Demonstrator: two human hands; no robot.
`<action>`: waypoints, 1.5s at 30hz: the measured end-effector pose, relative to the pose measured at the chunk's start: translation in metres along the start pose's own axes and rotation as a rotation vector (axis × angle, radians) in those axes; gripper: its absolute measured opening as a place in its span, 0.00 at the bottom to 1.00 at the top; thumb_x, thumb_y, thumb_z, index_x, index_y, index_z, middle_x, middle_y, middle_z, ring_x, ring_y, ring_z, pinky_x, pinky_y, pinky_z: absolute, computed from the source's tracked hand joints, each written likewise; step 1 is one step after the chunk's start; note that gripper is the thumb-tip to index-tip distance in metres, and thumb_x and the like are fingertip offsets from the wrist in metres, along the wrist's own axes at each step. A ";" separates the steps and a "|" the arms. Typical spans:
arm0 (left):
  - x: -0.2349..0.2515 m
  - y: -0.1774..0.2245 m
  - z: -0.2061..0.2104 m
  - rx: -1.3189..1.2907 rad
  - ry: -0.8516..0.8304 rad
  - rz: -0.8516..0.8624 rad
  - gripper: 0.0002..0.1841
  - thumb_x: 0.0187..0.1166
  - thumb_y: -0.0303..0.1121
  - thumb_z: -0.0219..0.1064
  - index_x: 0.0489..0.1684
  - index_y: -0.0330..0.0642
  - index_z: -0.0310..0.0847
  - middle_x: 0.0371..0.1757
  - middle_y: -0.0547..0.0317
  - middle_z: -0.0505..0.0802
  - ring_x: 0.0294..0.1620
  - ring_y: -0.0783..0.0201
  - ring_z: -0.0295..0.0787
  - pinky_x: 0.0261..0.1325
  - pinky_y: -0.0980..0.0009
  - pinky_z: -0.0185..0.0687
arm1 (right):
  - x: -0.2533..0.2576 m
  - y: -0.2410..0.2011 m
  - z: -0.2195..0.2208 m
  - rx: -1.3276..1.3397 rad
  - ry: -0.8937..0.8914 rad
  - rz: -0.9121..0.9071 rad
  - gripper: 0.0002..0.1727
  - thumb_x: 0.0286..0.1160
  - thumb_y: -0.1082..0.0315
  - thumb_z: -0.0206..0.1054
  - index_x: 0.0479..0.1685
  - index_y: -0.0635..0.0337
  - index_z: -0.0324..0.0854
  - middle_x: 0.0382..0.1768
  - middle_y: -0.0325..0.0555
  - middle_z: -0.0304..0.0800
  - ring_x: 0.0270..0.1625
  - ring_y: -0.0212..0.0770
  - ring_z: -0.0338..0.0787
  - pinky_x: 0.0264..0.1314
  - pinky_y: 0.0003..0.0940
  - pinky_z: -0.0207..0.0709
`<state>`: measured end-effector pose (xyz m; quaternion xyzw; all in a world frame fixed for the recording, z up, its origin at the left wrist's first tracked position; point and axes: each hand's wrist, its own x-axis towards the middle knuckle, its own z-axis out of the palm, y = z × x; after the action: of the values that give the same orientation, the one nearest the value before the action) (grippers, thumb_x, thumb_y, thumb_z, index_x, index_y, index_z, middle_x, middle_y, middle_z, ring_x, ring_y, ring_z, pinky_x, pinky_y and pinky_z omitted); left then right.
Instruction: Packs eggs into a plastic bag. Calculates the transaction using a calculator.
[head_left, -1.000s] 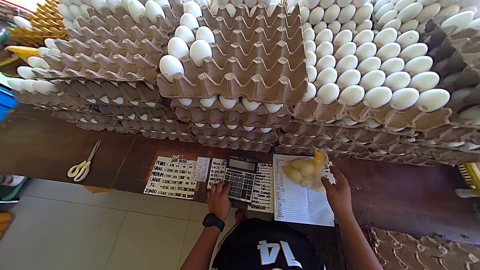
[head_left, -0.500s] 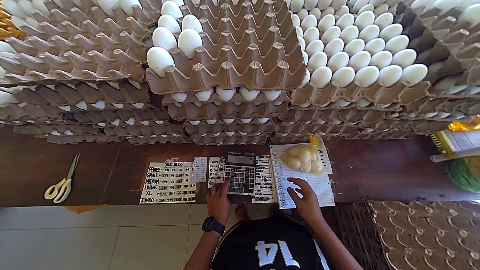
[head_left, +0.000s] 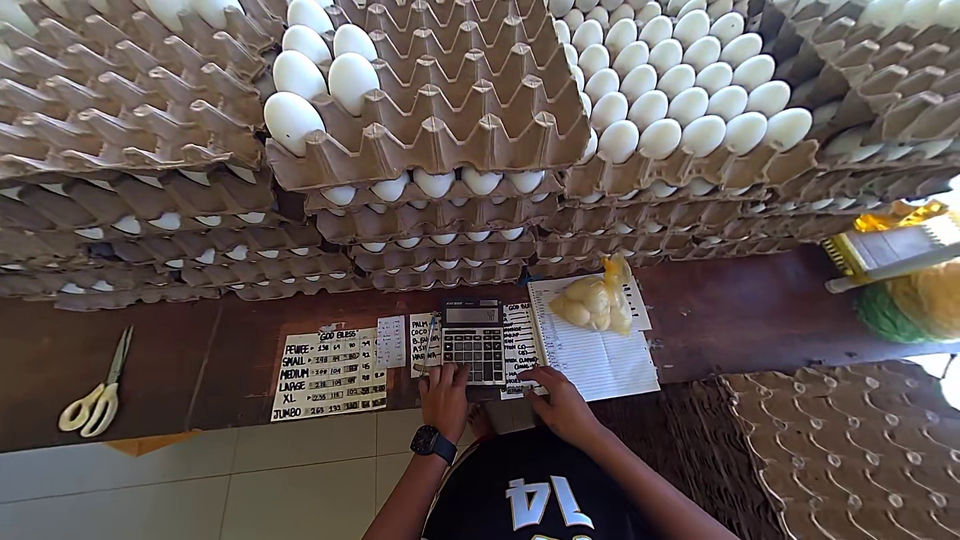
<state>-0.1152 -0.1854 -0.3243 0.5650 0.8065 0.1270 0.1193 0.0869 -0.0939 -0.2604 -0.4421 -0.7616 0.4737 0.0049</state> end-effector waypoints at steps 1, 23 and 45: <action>0.002 -0.001 -0.004 -0.017 -0.035 -0.011 0.23 0.72 0.17 0.64 0.59 0.52 0.94 0.61 0.46 0.91 0.68 0.39 0.82 0.66 0.40 0.72 | 0.006 -0.004 0.003 -0.082 -0.086 0.026 0.22 0.87 0.66 0.59 0.77 0.59 0.79 0.71 0.61 0.83 0.75 0.57 0.82 0.80 0.50 0.72; -0.017 -0.013 -0.007 -0.204 0.071 -0.105 0.21 0.70 0.16 0.63 0.60 0.40 0.91 0.61 0.40 0.92 0.65 0.35 0.85 0.63 0.41 0.81 | 0.054 -0.038 -0.007 -0.043 -0.306 0.207 0.24 0.93 0.59 0.52 0.81 0.58 0.75 0.52 0.57 0.93 0.49 0.51 0.93 0.61 0.52 0.81; 0.002 -0.001 -0.013 -0.113 0.111 -0.067 0.21 0.72 0.17 0.63 0.62 0.42 0.90 0.63 0.38 0.90 0.64 0.34 0.85 0.63 0.44 0.80 | 0.026 -0.017 0.029 -0.193 -0.537 0.029 0.25 0.93 0.61 0.53 0.86 0.53 0.70 0.66 0.61 0.87 0.70 0.61 0.86 0.76 0.62 0.71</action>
<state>-0.1214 -0.1844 -0.3128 0.5220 0.8219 0.1993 0.1105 0.0476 -0.1002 -0.2747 -0.3102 -0.7707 0.4992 -0.2461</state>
